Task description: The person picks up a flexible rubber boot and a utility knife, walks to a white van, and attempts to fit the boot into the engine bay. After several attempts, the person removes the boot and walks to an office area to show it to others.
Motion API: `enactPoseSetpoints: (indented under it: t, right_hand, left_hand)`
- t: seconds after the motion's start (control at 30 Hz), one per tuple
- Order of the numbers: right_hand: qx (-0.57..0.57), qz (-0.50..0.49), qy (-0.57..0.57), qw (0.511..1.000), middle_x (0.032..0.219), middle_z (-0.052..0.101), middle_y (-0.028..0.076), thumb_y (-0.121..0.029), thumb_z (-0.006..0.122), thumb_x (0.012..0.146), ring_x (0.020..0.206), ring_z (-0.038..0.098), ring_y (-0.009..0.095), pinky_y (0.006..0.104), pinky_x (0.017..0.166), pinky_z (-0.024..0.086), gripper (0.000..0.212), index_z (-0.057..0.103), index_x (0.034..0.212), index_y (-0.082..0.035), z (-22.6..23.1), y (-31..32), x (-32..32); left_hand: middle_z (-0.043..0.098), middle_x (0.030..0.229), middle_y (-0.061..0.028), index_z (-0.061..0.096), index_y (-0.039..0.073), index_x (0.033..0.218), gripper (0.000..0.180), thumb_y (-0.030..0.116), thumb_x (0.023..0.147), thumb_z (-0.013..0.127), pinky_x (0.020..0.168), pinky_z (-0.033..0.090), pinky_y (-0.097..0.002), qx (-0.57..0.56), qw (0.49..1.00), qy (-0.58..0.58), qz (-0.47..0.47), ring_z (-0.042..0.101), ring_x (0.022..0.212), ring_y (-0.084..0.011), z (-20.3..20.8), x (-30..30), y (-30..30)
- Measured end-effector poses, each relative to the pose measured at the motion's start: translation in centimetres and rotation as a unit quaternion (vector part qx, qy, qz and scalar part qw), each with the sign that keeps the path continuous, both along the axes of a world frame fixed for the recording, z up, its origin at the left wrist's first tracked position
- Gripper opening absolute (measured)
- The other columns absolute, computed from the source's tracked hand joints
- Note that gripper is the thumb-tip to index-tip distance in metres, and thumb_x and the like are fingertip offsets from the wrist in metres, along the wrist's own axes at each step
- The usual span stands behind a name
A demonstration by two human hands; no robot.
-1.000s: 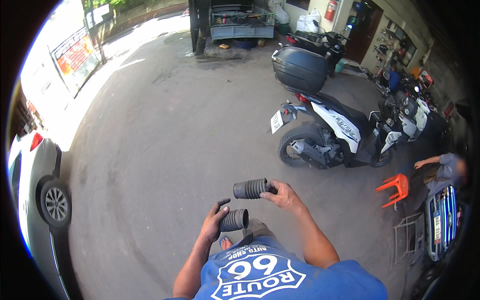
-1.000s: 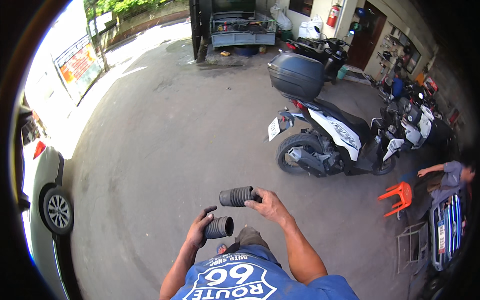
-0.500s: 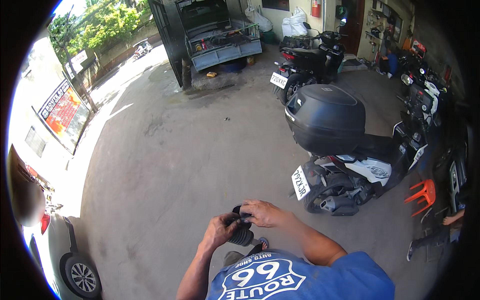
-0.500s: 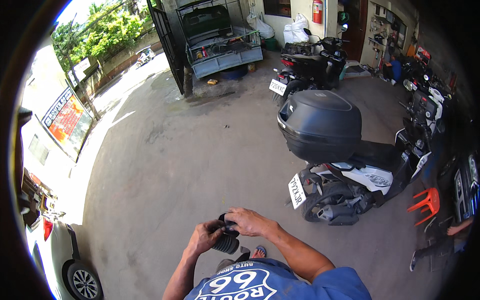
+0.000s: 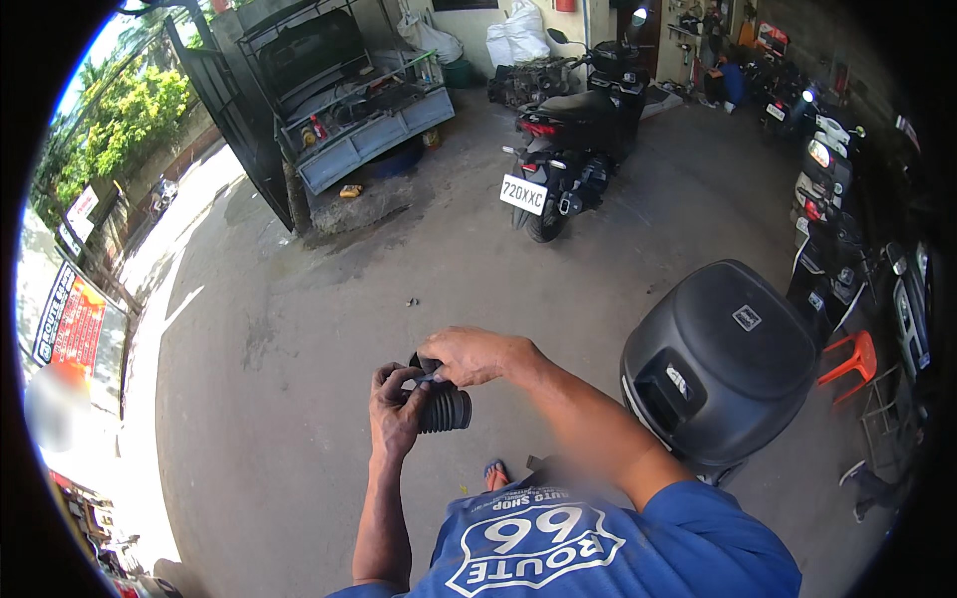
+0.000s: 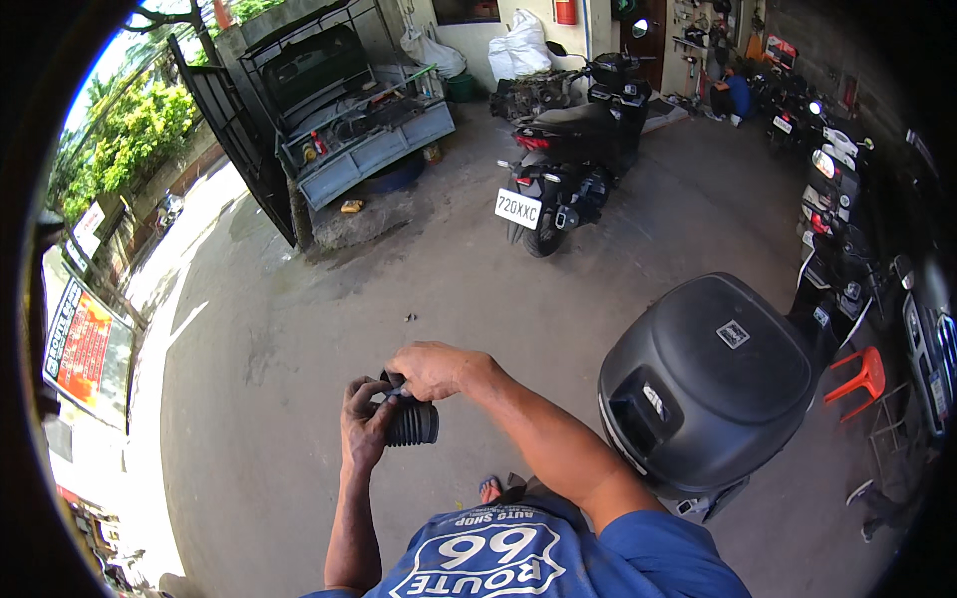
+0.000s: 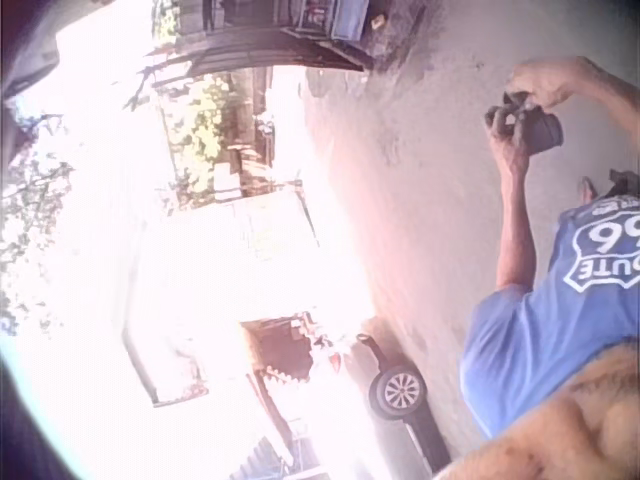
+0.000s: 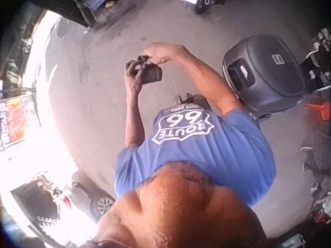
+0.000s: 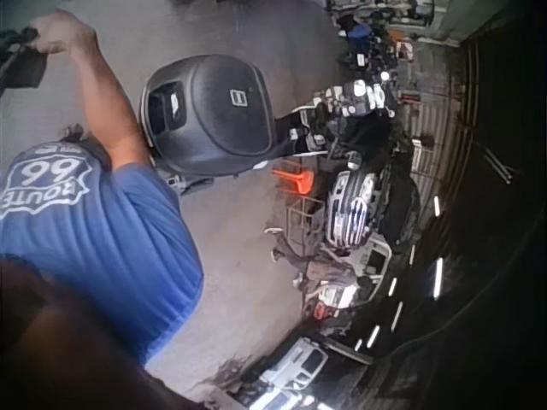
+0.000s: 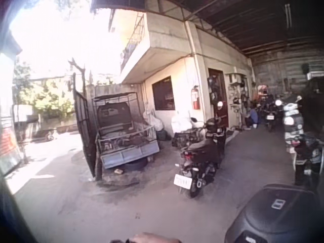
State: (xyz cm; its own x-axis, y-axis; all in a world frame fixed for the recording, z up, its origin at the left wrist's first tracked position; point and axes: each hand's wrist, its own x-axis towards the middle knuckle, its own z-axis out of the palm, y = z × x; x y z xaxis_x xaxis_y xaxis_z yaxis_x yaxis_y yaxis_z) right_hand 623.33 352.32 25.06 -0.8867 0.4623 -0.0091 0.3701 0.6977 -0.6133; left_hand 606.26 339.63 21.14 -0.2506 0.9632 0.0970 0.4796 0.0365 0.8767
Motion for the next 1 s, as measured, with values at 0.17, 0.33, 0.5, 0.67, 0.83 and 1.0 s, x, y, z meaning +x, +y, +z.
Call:
enactPoseSetpoints:
  t: [0.17, 0.33, 0.5, 0.67, 0.83, 1.0]
  right_hand:
    - [-0.149, -0.116, 0.006, 0.982, 0.105, 0.075, 0.019, -0.012, 0.071, 0.085, 0.1, 0.071, 0.035, 0.0454, 0.088, 0.052, 0.031, 0.071, 0.114, 0.0, -0.3, 16.7, 5.5]
    - [-0.16, -0.135, 0.017, 0.978, 0.108, 0.075, 0.019, -0.011, 0.071, 0.085, 0.101, 0.07, 0.034, 0.0449, 0.089, 0.052, 0.031, 0.071, 0.113, 0.001, -4.5, 30.7, 11.4]
    - [-0.197, -0.211, 0.095, 0.953, 0.111, 0.072, 0.022, -0.011, 0.07, 0.087, 0.105, 0.068, 0.038, 0.0452, 0.092, 0.051, 0.029, 0.069, 0.112, 0.003, -7.1, 39.4, 21.3]
    - [-0.062, -0.422, 0.072, 0.901, 0.118, 0.064, 0.024, -0.009, 0.068, 0.09, 0.114, 0.06, 0.045, 0.0508, 0.094, 0.049, 0.029, 0.06, 0.114, 0.004, -8.6, 46.1, 30.1]
    - [0.029, -0.542, 0.062, 0.837, 0.107, 0.062, 0.023, -0.008, 0.067, 0.088, 0.104, 0.06, 0.046, 0.0524, 0.088, 0.049, 0.02, 0.057, 0.102, 0.002, -8.4, 55.8, 37.7]
    - [0.039, -0.622, 0.043, 0.78, 0.107, 0.061, 0.024, -0.008, 0.065, 0.091, 0.104, 0.06, 0.048, 0.0536, 0.089, 0.05, 0.018, 0.055, 0.103, 0.002, -6.7, 64.4, 48.1]
  left_hand:
    - [0.056, 0.126, -0.0138, 0.071, 0.003, 0.11, 0.02, 0.012, 0.092, 0.074, 0.082, 0.056, -0.0364, 0.026, 0.99, 0.035, -0.132, 0.068, 0.095, -0.024, 0.4, 2.8, 19.4]
    - [0.06, 0.123, -0.0165, 0.071, 0.006, 0.105, 0.019, 0.01, 0.088, 0.077, 0.084, 0.057, -0.041, 0.056, 0.962, 0.156, -0.218, 0.068, 0.099, -0.0331, -1.1, 8.2, 36.3]
    - [0.066, 0.11, -0.0162, 0.069, 0.005, 0.106, 0.019, 0.01, 0.089, 0.075, 0.08, 0.057, -0.0412, 0.008, 0.907, 0.119, -0.403, 0.07, 0.093, -0.0345, -2.1, 15.0, 50.3]
    - [0.065, 0.101, -0.0196, 0.063, 0.002, 0.104, 0.017, 0.008, 0.09, 0.071, 0.075, 0.054, -0.0441, 0.048, 0.881, 0.064, -0.465, 0.067, 0.087, -0.0388, -5.7, 26.2, 64.2]
    - [0.064, 0.098, -0.0242, 0.059, 0.0, 0.105, 0.021, 0.004, 0.086, 0.068, 0.078, 0.051, -0.0496, 0.063, 0.872, 0.035, -0.484, 0.064, 0.09, -0.047, -7.8, 37.4, 76.8]
    - [0.065, 0.098, -0.0225, 0.062, -0.001, 0.107, 0.022, 0.001, 0.085, 0.067, 0.082, 0.052, -0.0459, 0.042, 0.805, -0.013, -0.592, 0.065, 0.094, -0.0442, -5.7, 49.8, 89.5]
